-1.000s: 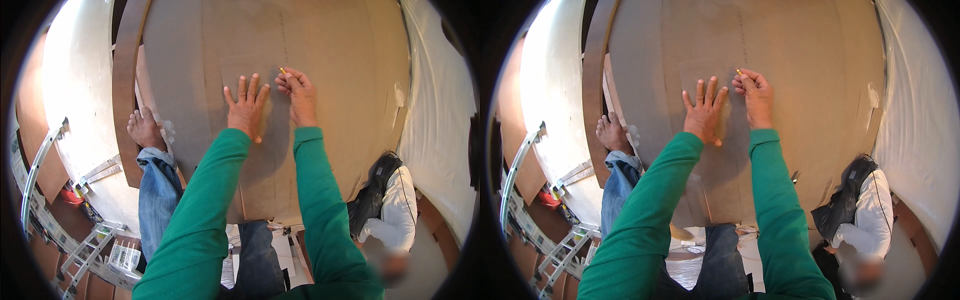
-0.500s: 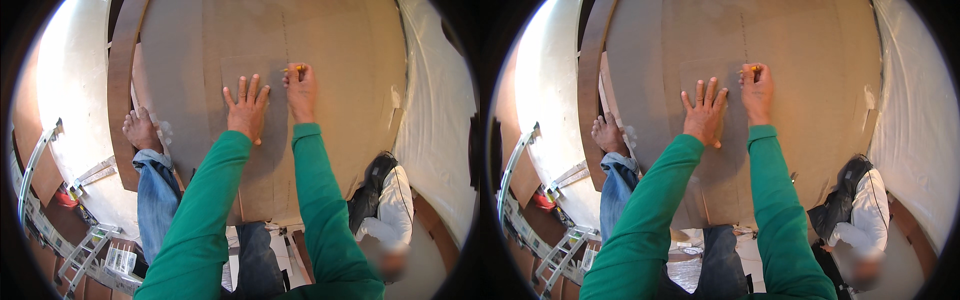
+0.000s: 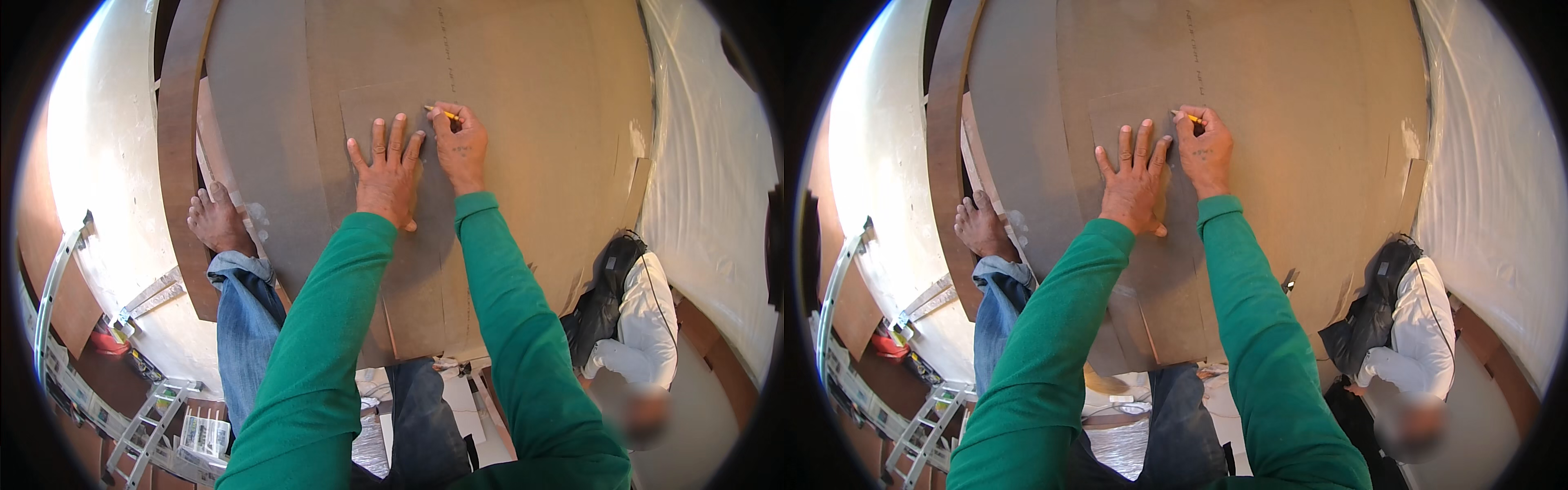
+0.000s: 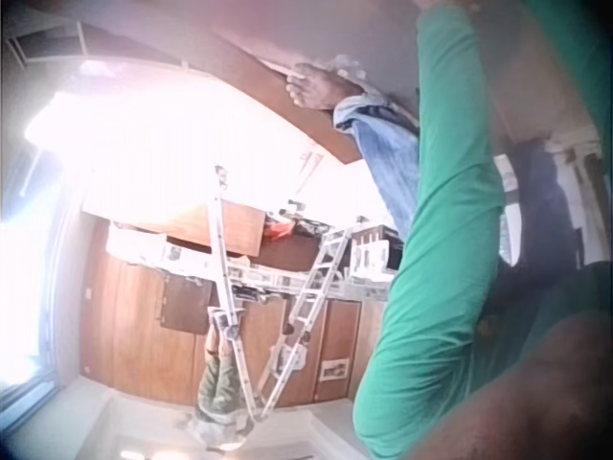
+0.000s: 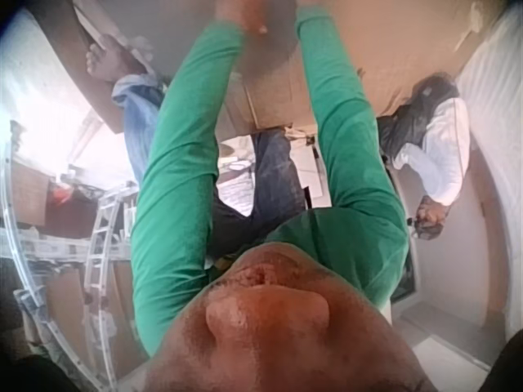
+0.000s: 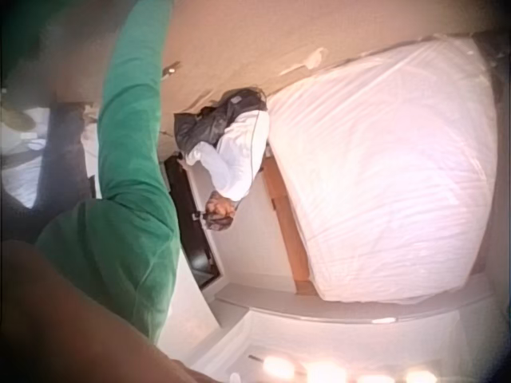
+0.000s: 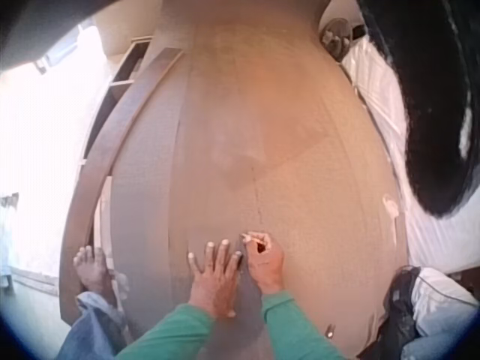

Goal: The person measures and marks a large sheet of plywood using a tape measure, pencil, and straight edge. They then use a utility knife to score and cut the plywood along the marked lines.

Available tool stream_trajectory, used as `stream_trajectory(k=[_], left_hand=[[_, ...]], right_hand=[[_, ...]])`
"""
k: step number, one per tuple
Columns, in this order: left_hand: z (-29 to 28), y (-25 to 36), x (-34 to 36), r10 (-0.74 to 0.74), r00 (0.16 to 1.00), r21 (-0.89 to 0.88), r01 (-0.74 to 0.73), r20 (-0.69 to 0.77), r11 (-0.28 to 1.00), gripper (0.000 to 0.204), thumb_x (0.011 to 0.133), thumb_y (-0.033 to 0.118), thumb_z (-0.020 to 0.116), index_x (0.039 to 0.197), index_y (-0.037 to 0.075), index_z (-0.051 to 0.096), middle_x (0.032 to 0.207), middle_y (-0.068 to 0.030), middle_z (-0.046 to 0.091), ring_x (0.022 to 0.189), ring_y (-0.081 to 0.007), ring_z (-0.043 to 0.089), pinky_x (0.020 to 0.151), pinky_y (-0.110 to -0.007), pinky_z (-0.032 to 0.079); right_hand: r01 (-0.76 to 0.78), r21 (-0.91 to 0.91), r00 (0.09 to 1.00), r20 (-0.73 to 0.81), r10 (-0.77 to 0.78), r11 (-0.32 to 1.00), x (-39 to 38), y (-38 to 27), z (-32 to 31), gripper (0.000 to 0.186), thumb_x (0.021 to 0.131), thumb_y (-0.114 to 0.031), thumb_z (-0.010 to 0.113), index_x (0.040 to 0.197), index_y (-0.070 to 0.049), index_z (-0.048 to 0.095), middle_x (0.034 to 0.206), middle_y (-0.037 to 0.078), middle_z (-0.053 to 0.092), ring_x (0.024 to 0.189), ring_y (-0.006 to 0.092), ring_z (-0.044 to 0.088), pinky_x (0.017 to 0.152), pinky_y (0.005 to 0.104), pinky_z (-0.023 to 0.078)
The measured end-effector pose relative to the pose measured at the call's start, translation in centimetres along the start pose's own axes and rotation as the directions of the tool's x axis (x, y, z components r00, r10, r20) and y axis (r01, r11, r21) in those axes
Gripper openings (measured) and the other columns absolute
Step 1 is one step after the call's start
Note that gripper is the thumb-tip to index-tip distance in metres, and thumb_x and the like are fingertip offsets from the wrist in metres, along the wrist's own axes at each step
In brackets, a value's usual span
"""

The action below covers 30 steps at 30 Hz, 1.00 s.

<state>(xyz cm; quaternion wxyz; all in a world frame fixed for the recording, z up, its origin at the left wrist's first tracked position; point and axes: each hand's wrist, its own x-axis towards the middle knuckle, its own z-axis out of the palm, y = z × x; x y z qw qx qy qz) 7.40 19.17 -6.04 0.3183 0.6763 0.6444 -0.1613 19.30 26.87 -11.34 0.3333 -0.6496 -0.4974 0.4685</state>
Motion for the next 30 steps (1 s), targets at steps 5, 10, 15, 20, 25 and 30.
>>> stream_trajectory(k=[5, 10, 15, 20, 25, 30], left_hand=[[0.1, 0.0, 0.0, 0.004, 1.0, -0.004, -0.004, 0.001, 1.0, 0.154, 0.046, 0.056, 0.1, 0.166, 0.017, 0.012, 0.173, -0.0137, -0.005, 0.159, -0.0424, -0.002, 0.119, -0.076, 0.015], [0.1, 0.0, 0.1, -0.006, 1.0, -0.002, 0.006, 0.007, 1.0, 0.153, 0.045, 0.055, 0.1, 0.166, 0.019, 0.013, 0.174, -0.0121, -0.003, 0.159, -0.0406, -0.001, 0.119, -0.075, 0.014], [0.1, 0.1, 0.0, -0.033, 0.999, 0.01, 0.033, -0.001, 0.999, 0.151, 0.046, 0.055, 0.1, 0.167, 0.024, 0.014, 0.174, -0.0086, -0.001, 0.16, -0.0372, 0.001, 0.121, -0.073, 0.014], [0.1, 0.0, 0.1, -0.006, 1.0, -0.025, 0.006, 0.003, 1.0, 0.153, 0.046, 0.054, 0.1, 0.166, 0.018, 0.014, 0.174, -0.012, -0.003, 0.159, -0.0403, -0.001, 0.119, -0.076, 0.013], [0.2, -0.1, 0.2, 0.001, 1.0, -0.032, 0.0, 0.012, 0.999, 0.153, 0.046, 0.054, 0.1, 0.166, 0.015, 0.014, 0.173, -0.0135, -0.003, 0.159, -0.0416, -0.002, 0.118, -0.077, 0.012], [0.0, 0.1, 0.2, -0.003, 1.0, -0.017, 0.003, 0.015, 1.0, 0.153, 0.046, 0.055, 0.1, 0.166, 0.015, 0.014, 0.173, -0.0138, -0.004, 0.159, -0.0418, -0.003, 0.118, -0.077, 0.012]], right_hand=[[0.027, -0.02, 1.0, 0.004, -0.026, 0.999, -0.1, 0.3, 0.0, 0.021, 0.095, -0.019, 0.071, 0.104, 0.0, 0.074, 0.091, 0.007, 0.075, 0.08, 0.0114, 0.067, 0.075, 0.0285, 0.055], [0.08, -0.114, 0.997, -0.01, -0.082, 0.99, 0.7, -0.4, 0.8, 0.022, 0.095, -0.02, 0.07, 0.103, 0.001, 0.073, 0.093, 0.012, 0.076, 0.083, 0.0189, 0.071, 0.077, 0.0324, 0.056], [0.106, -0.224, 0.994, 0.019, -0.104, 0.969, 3.2, -1.6, 2.2, 0.023, 0.099, -0.019, 0.066, 0.107, 0.002, 0.071, 0.098, 0.01, 0.079, 0.09, 0.0145, 0.072, 0.083, 0.029, 0.056], [0.138, -0.13, 0.99, -0.003, -0.14, 0.982, 3.9, -1.3, 2.6, 0.022, 0.094, -0.021, 0.069, 0.1, 0.0, 0.072, 0.093, 0.015, 0.075, 0.082, 0.0242, 0.072, 0.077, 0.0358, 0.057], [0.127, -0.134, 0.992, 0.008, -0.127, 0.983, 2.8, -0.5, 2.2, 0.022, 0.094, -0.019, 0.069, 0.1, 0.002, 0.071, 0.091, 0.016, 0.075, 0.08, 0.0225, 0.071, 0.076, 0.0347, 0.057], [0.063, -0.089, 0.998, -0.025, -0.065, 0.994, 2.0, -0.3, 1.6, 0.019, 0.098, -0.015, 0.067, 0.103, 0.003, 0.07, 0.095, 0.01, 0.078, 0.082, 0.0119, 0.07, 0.077, 0.0268, 0.055]])
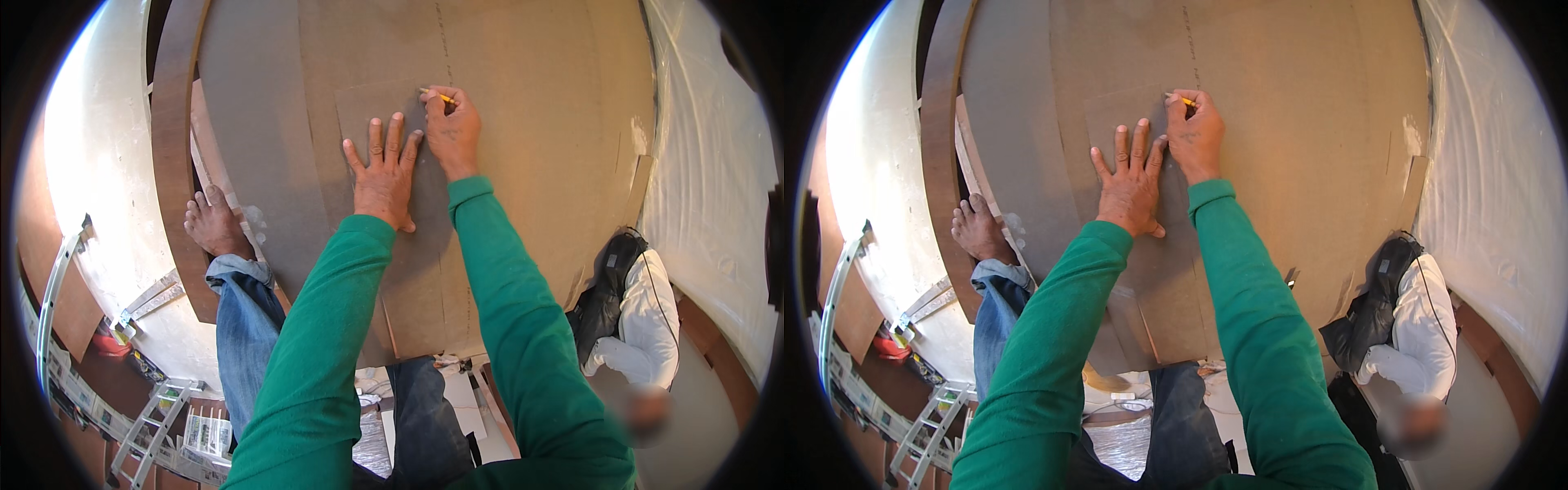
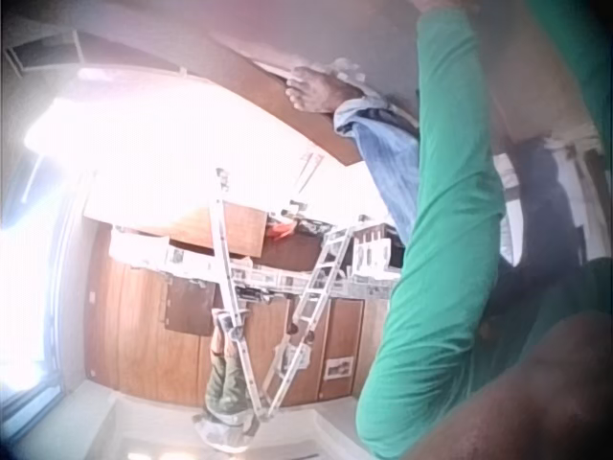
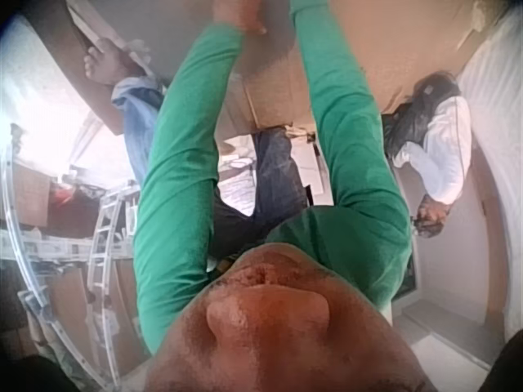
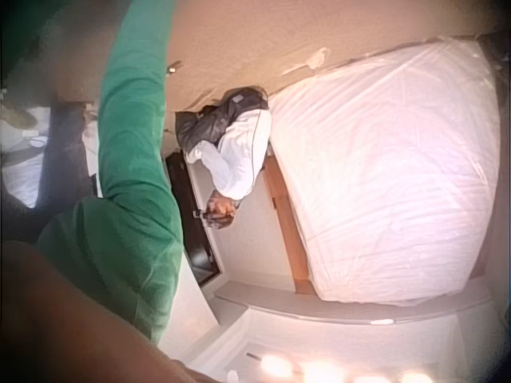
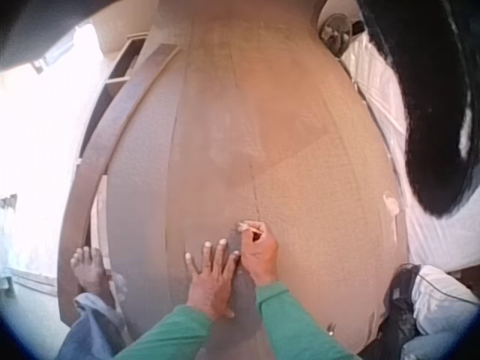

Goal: The person measures and marks a large sheet of plywood using a tape measure, pencil, and straight edge. They then use a utility knife to score and cut the plywood along the marked lines.

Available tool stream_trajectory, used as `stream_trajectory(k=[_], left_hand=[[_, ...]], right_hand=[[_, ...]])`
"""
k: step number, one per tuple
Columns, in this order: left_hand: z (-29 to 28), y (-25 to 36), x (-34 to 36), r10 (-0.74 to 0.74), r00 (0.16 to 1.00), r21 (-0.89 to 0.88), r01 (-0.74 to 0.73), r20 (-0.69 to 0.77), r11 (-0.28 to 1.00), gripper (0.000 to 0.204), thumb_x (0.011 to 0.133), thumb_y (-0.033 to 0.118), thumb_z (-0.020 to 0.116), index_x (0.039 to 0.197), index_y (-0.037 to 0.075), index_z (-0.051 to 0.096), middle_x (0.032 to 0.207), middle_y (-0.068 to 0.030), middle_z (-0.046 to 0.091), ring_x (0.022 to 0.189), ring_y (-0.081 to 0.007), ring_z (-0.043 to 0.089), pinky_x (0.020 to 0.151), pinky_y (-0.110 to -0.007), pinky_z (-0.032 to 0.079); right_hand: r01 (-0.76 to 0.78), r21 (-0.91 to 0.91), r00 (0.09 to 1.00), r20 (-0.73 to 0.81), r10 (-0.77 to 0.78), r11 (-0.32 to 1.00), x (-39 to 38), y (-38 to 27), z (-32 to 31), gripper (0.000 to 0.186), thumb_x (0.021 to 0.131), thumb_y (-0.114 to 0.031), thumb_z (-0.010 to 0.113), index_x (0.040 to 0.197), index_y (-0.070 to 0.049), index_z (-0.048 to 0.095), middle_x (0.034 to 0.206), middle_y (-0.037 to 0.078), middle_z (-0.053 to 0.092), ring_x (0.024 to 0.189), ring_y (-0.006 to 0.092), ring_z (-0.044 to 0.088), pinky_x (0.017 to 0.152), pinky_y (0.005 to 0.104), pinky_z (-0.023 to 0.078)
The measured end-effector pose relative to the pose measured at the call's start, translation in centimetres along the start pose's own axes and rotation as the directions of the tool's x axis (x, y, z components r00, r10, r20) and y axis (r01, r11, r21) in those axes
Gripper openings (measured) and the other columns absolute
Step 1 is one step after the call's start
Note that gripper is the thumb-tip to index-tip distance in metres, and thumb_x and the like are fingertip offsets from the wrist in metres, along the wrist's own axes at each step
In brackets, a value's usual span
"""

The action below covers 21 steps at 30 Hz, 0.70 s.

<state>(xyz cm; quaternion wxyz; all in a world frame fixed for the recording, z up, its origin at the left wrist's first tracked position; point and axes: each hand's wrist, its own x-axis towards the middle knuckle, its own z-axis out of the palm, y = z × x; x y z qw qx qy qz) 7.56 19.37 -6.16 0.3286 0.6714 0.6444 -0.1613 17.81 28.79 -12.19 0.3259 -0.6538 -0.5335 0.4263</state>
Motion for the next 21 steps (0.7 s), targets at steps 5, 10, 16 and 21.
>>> stream_trajectory(k=[5, 10, 16, 21], left_hand=[[0.0, 0.0, 0.0, -0.028, 1.0, 0.008, 0.028, 0.008, 1.0, 0.151, 0.047, 0.055, 0.099, 0.166, 0.02, 0.014, 0.174, -0.0106, -0.003, 0.159, -0.039, -0.001, 0.12, -0.075, 0.013], [-0.2, 0.1, 0.0, -0.025, 0.999, 0.027, 0.024, 0.023, 0.999, 0.151, 0.047, 0.056, 0.099, 0.166, 0.019, 0.014, 0.174, -0.0113, -0.003, 0.159, -0.04, -0.002, 0.119, -0.075, 0.013], [0.0, 0.0, 0.1, 0.005, 1.0, 0.007, -0.005, 0.029, 1.0, 0.154, 0.047, 0.056, 0.099, 0.166, 0.012, 0.012, 0.173, -0.0146, -0.004, 0.158, -0.0436, -0.005, 0.118, -0.077, 0.013], [0.1, 0.1, 0.0, -0.041, 0.999, 0.012, 0.041, 0.012, 0.999, 0.152, 0.045, 0.053, 0.1, 0.166, 0.022, 0.015, 0.174, -0.0094, -0.002, 0.16, -0.038, 0.001, 0.12, -0.075, 0.013]], right_hand=[[0.042, -0.046, 0.999, 0.01, -0.041, 0.998, -1.4, 0.2, -0.9, 0.023, 0.095, -0.021, 0.069, 0.102, 0.001, 0.071, 0.091, 0.014, 0.075, 0.081, 0.0194, 0.071, 0.076, 0.0335, 0.057], [0.038, -0.083, 0.999, 0.001, -0.038, 0.996, -0.9, -0.9, -0.5, 0.022, 0.095, -0.021, 0.069, 0.101, 0.001, 0.071, 0.09, 0.015, 0.075, 0.081, 0.0227, 0.073, 0.076, 0.0354, 0.057], [0.078, -0.16, 0.997, 0.006, -0.078, 0.984, 1.0, -1.8, 0.5, 0.024, 0.095, -0.021, 0.069, 0.102, 0.001, 0.071, 0.091, 0.013, 0.076, 0.083, 0.0214, 0.072, 0.078, 0.0335, 0.056], [0.057, -0.132, 0.998, 0.02, -0.055, 0.99, -0.1, -0.5, 0.1, 0.023, 0.096, -0.02, 0.067, 0.102, 0.001, 0.071, 0.092, 0.011, 0.077, 0.083, 0.0186, 0.072, 0.079, 0.0317, 0.056]])
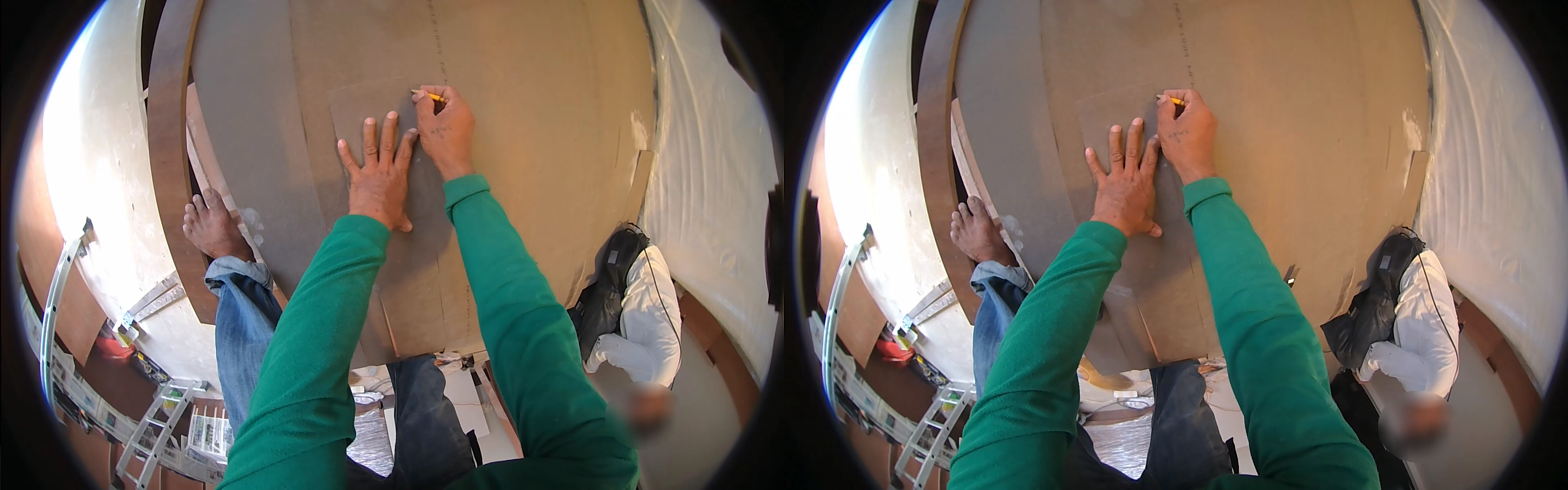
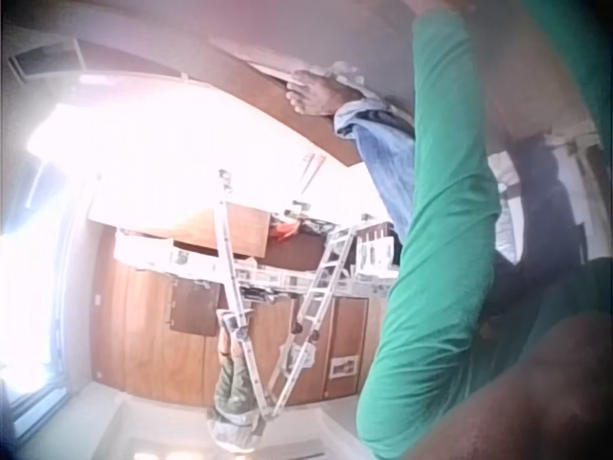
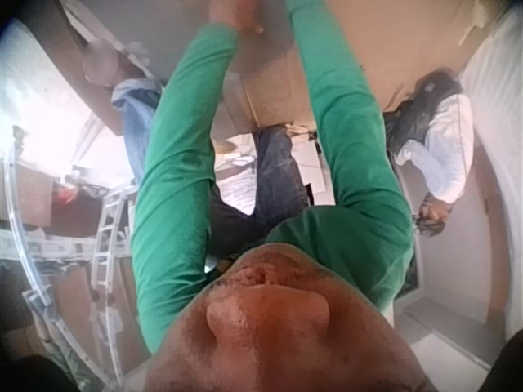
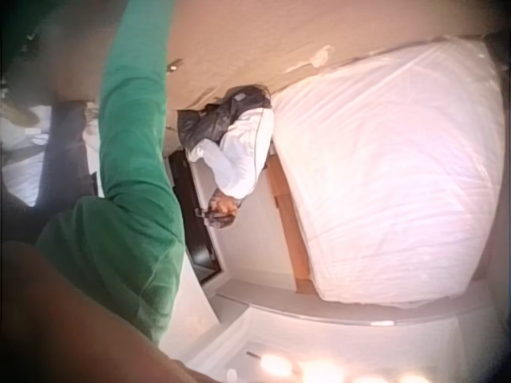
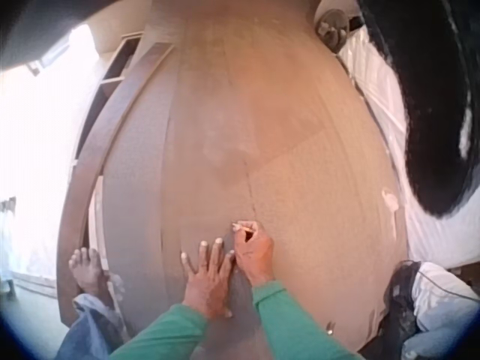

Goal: The person measures and marks a large sheet of plywood using a tape measure, pencil, and straight edge. They then use a utility knife to score and cut the plywood along the marked lines.

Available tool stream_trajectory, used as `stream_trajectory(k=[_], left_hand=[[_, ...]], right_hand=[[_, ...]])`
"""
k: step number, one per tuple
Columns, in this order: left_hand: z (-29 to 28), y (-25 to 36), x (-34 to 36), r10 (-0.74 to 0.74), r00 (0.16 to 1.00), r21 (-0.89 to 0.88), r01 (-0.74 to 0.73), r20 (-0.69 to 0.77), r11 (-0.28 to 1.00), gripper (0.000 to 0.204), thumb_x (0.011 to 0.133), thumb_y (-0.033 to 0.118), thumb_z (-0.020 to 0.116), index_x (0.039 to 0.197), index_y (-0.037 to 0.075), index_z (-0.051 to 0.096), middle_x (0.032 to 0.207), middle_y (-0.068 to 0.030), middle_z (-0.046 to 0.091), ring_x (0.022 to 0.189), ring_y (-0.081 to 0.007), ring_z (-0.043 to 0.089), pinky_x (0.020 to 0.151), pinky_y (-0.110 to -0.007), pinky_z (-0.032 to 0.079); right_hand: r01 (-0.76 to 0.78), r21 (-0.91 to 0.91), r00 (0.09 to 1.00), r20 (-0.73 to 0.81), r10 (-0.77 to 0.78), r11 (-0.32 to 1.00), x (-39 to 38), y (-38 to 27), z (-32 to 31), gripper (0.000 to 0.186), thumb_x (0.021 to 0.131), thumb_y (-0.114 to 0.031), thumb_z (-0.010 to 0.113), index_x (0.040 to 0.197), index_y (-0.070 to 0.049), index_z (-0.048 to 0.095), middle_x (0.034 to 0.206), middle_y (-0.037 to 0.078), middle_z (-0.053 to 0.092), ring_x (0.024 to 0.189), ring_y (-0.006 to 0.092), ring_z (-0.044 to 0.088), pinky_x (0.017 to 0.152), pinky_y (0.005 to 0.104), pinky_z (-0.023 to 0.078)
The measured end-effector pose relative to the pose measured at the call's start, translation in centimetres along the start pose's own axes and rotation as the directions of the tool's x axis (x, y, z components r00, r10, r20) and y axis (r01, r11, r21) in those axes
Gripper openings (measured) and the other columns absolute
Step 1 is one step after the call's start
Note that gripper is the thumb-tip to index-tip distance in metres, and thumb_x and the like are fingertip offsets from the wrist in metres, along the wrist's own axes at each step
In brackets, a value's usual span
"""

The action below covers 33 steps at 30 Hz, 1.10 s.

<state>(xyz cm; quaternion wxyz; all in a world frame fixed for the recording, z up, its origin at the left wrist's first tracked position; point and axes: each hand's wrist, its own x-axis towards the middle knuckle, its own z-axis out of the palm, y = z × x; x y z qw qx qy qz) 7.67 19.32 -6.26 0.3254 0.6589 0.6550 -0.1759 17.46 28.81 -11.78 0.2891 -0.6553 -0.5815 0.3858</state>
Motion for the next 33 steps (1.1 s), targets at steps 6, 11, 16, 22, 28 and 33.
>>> stream_trajectory(k=[6, 11, 16, 22, 28, 33], left_hand=[[-0.1, -0.1, 0.0, 0.046, 0.999, -0.056, -0.047, -0.007, 0.997, 0.153, 0.045, 0.05, 0.101, 0.166, 0.014, 0.014, 0.173, -0.0138, -0.003, 0.159, -0.0428, -0.003, 0.118, -0.077, 0.012], [0.1, -0.3, 0.0, 0.056, 0.997, -0.09, -0.06, -0.046, 0.994, 0.151, 0.045, 0.048, 0.102, 0.165, 0.018, 0.015, 0.173, -0.0127, -0.001, 0.159, -0.0425, -0.001, 0.118, -0.078, 0.012], [0.5, -0.6, -0.2, 0.057, 0.996, -0.091, -0.062, -0.064, 0.994, 0.151, 0.045, 0.048, 0.102, 0.165, 0.02, 0.015, 0.173, -0.0125, 0.001, 0.159, -0.042, 0.0, 0.117, -0.079, 0.011], [0.9, -0.9, -0.2, 0.066, 0.996, -0.063, -0.069, -0.054, 0.996, 0.151, 0.045, 0.052, 0.1, 0.165, 0.014, 0.018, 0.172, -0.0147, 0.007, 0.159, -0.0414, 0.0, 0.117, -0.079, 0.011], [0.9, -0.9, -0.3, 0.074, 0.994, -0.052, -0.078, -0.075, 0.996, 0.148, 0.045, 0.053, 0.099, 0.163, 0.008, 0.022, 0.171, -0.0156, 0.011, 0.159, -0.0414, 0.0, 0.116, -0.08, 0.011], [0.8, -0.9, -0.3, 0.073, 0.994, -0.024, -0.075, -0.081, 0.997, 0.148, 0.045, 0.054, 0.099, 0.163, 0.009, 0.022, 0.171, -0.0163, 0.01, 0.159, -0.041, -0.001, 0.116, -0.08, 0.013]], right_hand=[[0.036, 0.029, 0.999, -0.032, -0.035, 0.999, 1.5, -0.7, 0.7, 0.021, 0.095, -0.019, 0.068, 0.101, 0.0, 0.071, 0.089, 0.015, 0.075, 0.08, 0.0241, 0.072, 0.076, 0.0361, 0.057], [-0.087, 0.144, 0.99, 0.124, 0.069, 0.986, 3.4, 0.9, -0.8, 0.023, 0.096, -0.022, 0.07, 0.104, 0.0, 0.072, 0.094, 0.008, 0.077, 0.083, 0.0126, 0.069, 0.074, 0.0288, 0.055], [-0.018, 0.08, 0.939, 0.345, -0.011, 0.997, 4.6, -3.3, -0.6, 0.028, 0.096, -0.026, 0.071, 0.105, -0.001, 0.073, 0.095, 0.008, 0.076, 0.083, 0.0131, 0.067, 0.075, 0.0283, 0.054], [0.091, -0.091, 0.85, 0.526, -0.03, 0.992, 3.9, -5.8, 4.2, 0.031, 0.094, -0.033, 0.07, 0.105, -0.004, 0.075, 0.096, 0.009, 0.075, 0.089, 0.0164, 0.067, 0.08, 0.0315, 0.053], [0.048, -0.063, 0.862, 0.507, -0.01, 0.997, 4.4, -4.9, 5.9, 0.028, 0.095, -0.028, 0.07, 0.102, -0.001, 0.073, 0.094, 0.009, 0.077, 0.088, 0.0161, 0.071, 0.082, 0.0296, 0.055], [0.131, -0.082, 0.843, 0.534, -0.067, 0.988, 4.3, -5.2, 6.3, 0.029, 0.095, -0.027, 0.07, 0.103, 0.0, 0.073, 0.092, 0.009, 0.078, 0.086, 0.016, 0.072, 0.08, 0.0298, 0.056]])
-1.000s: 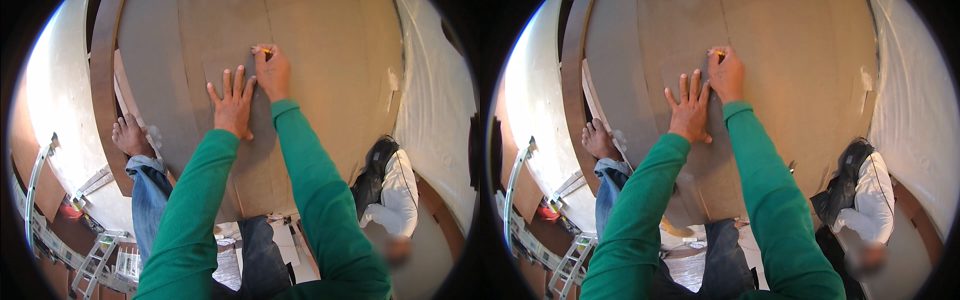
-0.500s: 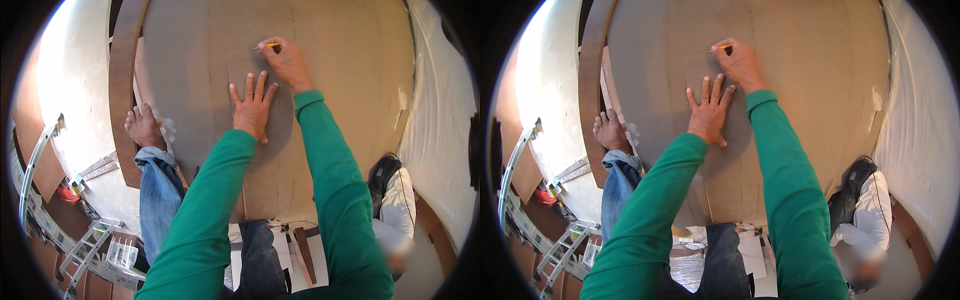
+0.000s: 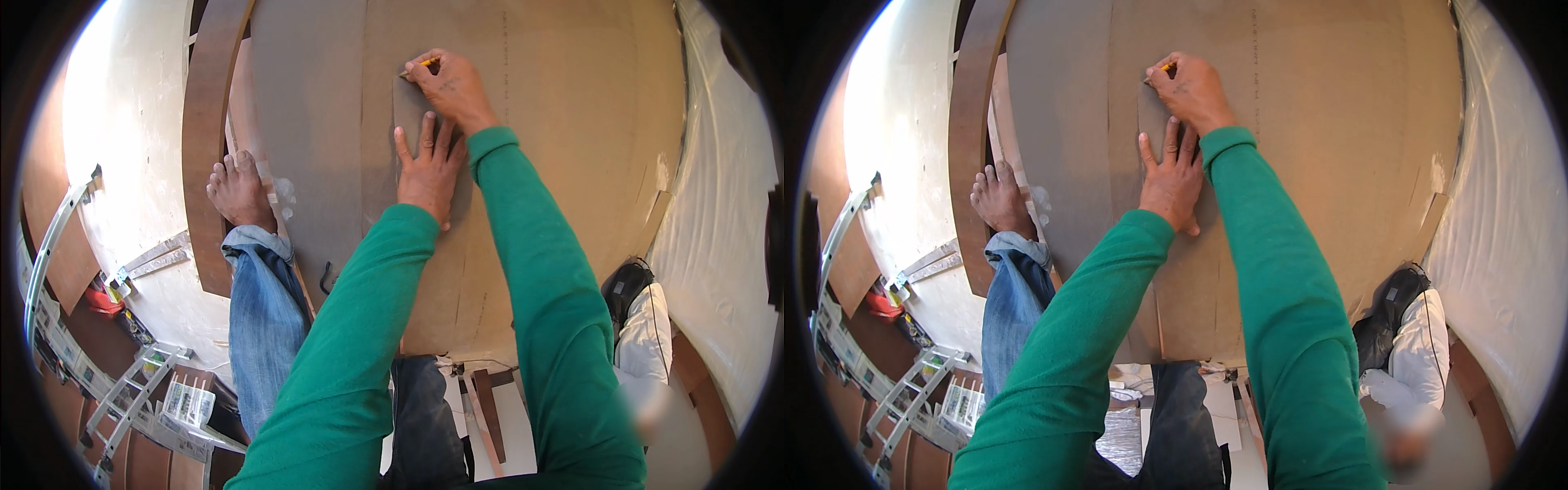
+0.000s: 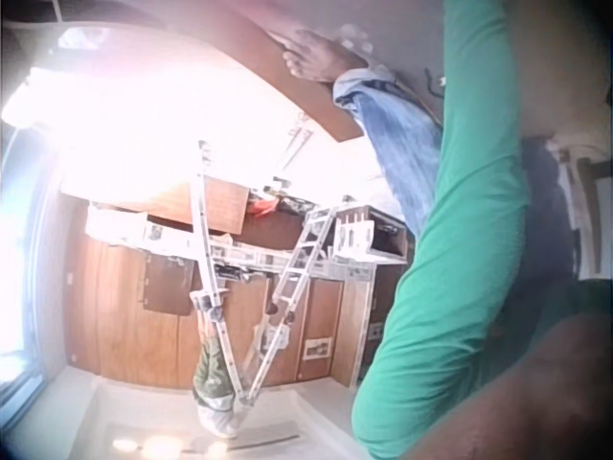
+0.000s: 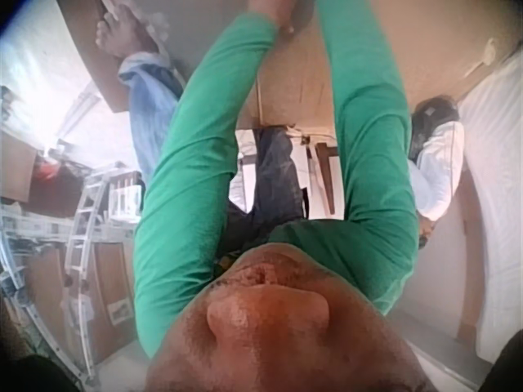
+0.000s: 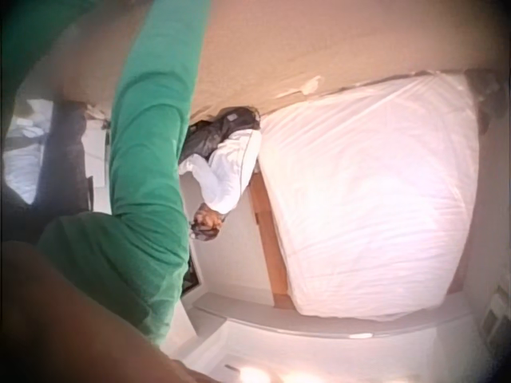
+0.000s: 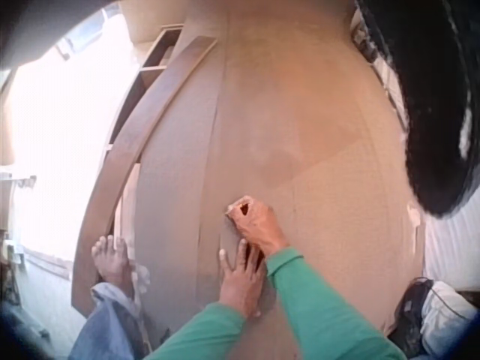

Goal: The person measures and marks a large sheet of plywood using a tape measure, pencil, and straight edge. They then use a utility knife to score and cut the plywood along the marked lines.

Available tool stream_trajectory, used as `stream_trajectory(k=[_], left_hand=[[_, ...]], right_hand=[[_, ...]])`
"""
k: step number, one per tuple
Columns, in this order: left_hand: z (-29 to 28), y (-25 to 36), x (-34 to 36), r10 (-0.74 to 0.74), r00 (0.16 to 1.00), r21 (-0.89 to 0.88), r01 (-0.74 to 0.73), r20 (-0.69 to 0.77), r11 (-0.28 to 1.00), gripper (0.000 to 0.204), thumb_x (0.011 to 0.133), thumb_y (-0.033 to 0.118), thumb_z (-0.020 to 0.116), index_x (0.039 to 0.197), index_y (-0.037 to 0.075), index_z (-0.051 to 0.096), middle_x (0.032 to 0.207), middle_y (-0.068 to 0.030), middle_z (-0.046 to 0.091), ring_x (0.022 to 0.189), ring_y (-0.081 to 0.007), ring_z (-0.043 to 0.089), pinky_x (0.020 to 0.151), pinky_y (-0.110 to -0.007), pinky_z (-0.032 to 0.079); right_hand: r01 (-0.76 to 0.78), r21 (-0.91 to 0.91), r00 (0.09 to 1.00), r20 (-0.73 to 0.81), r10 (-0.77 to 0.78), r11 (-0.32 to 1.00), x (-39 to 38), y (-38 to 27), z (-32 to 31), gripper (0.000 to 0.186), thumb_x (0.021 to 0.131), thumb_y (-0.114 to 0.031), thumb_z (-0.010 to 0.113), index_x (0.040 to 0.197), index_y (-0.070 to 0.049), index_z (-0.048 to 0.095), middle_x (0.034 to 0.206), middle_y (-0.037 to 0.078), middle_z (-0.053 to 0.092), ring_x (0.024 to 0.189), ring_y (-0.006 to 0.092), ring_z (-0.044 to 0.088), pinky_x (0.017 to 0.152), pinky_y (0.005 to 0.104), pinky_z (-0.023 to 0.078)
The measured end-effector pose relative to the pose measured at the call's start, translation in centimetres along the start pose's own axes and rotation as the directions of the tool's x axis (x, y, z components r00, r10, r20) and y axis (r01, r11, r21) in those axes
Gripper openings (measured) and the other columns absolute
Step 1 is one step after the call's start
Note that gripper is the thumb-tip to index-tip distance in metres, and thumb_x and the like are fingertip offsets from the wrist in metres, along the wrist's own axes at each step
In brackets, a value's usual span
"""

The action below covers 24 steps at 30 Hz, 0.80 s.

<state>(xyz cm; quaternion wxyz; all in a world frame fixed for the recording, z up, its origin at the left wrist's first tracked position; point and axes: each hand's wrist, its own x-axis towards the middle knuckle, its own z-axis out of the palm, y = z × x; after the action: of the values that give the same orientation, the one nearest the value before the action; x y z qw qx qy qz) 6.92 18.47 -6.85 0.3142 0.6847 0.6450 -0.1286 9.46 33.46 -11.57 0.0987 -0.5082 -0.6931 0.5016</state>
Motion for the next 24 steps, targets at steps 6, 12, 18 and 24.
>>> stream_trajectory(k=[6, 12, 18, 24], left_hand=[[-0.3, 0.5, 0.2, -0.05, 0.997, 0.04, 0.047, 0.06, 0.998, 0.145, 0.049, 0.053, 0.098, 0.166, 0.022, 0.016, 0.173, -0.0091, 0.005, 0.16, -0.037, 0.0, 0.12, -0.075, 0.011], [-0.2, 0.0, 0.1, -0.028, 0.999, -0.009, 0.028, 0.031, 1.0, 0.152, 0.047, 0.053, 0.099, 0.167, 0.023, 0.01, 0.173, -0.0122, -0.001, 0.159, -0.041, 0.0, 0.117, -0.079, 0.012], [-0.3, 0.3, 0.4, -0.01, 0.998, -0.02, 0.011, 0.065, 1.0, 0.152, 0.047, 0.053, 0.1, 0.166, 0.013, 0.013, 0.173, -0.0144, 0.003, 0.159, -0.0419, -0.001, 0.116, -0.079, 0.01], [-0.2, 0.2, 0.3, -0.037, 0.996, -0.019, 0.038, 0.082, 0.999, 0.152, 0.047, 0.05, 0.1, 0.165, 0.013, 0.013, 0.173, -0.0145, 0.003, 0.159, -0.042, -0.002, 0.117, -0.079, 0.01]], right_hand=[[0.007, -0.018, 0.997, -0.072, -0.009, 1.0, 0.1, 0.7, 0.0, 0.029, 0.094, -0.028, 0.071, 0.102, 0.0, 0.073, 0.092, 0.009, 0.079, 0.086, 0.0157, 0.073, 0.079, 0.03, 0.056], [-0.014, -0.002, 0.994, -0.111, 0.014, 1.0, 0.0, 3.2, -3.3, 0.034, 0.089, -0.034, 0.07, 0.098, -0.001, 0.076, 0.091, 0.016, 0.077, 0.082, 0.0269, 0.074, 0.077, 0.037, 0.057], [-0.002, 0.018, 0.993, -0.121, 0.004, 1.0, -0.3, 1.7, -0.9, 0.031, 0.09, -0.03, 0.07, 0.1, -0.001, 0.075, 0.089, 0.016, 0.076, 0.081, 0.0263, 0.072, 0.078, 0.0361, 0.057], [-0.042, -0.037, 0.992, -0.117, 0.037, 0.998, -0.4, 0.8, -0.6, 0.032, 0.09, -0.031, 0.069, 0.1, -0.001, 0.075, 0.088, 0.016, 0.076, 0.082, 0.0275, 0.072, 0.079, 0.0367, 0.057]])
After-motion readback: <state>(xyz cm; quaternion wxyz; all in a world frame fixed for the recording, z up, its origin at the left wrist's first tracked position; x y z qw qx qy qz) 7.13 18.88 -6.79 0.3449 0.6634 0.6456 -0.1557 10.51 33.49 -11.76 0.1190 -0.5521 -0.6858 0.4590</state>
